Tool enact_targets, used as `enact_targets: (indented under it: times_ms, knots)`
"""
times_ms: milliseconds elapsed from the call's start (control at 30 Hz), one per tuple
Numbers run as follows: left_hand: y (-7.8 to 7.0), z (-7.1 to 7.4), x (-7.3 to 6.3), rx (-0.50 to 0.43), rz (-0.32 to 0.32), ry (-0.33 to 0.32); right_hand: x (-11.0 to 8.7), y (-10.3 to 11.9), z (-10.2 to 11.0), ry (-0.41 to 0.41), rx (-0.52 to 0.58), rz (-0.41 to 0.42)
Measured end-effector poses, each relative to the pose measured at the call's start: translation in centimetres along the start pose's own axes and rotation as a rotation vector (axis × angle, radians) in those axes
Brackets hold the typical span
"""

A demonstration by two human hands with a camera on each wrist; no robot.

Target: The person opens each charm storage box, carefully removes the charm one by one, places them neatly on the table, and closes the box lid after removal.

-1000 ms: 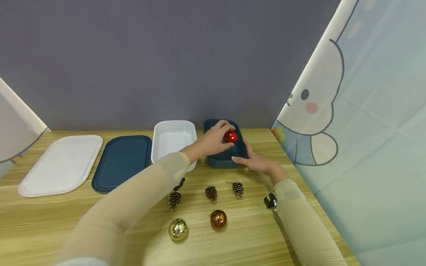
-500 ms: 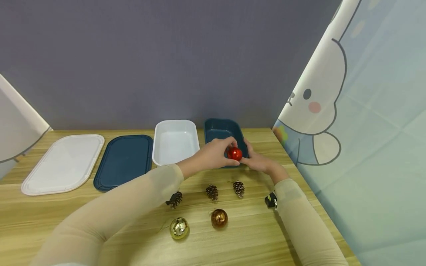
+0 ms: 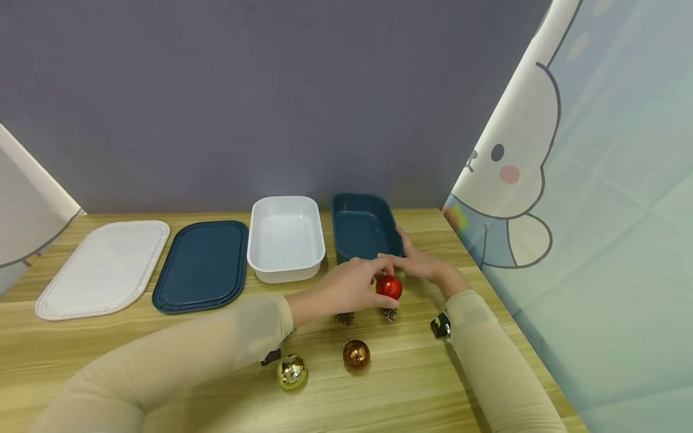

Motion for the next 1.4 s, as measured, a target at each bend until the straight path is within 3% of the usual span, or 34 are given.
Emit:
enact_targets:
  times_ms: [333,700,900,1400]
  knots:
    - [-1.7,-1.2,-1.5,0.130,-0.017,0.018,0.3,0.1,0.0,-0.014,-0.023,0.000]
    - [-3.2,-4.0,-2.0,0.162,0.036,0.112,0.1,-0.1,-0.1,-0.003,-0.015,-0.012]
    - [-4.0,-5.0,-2.3,0.227,0.030,0.141,0.2,0.1,-0.1,-0.015,-0.020,-0.008]
    - [-4.4,-5.8,-2.8,0.269,0.038,0.198,0.6,0.6,-0.5,-0.018,0.001,-0.003]
Point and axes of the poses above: each hand's wrist, its own x-axis towards the middle knuckle, its own z-axis out of the back of the hand, y = z × x, the point moved 2 cm from there along x, towards the middle knuckle, and after that the axes turned 1 degree about z, right-handed, at the moved point
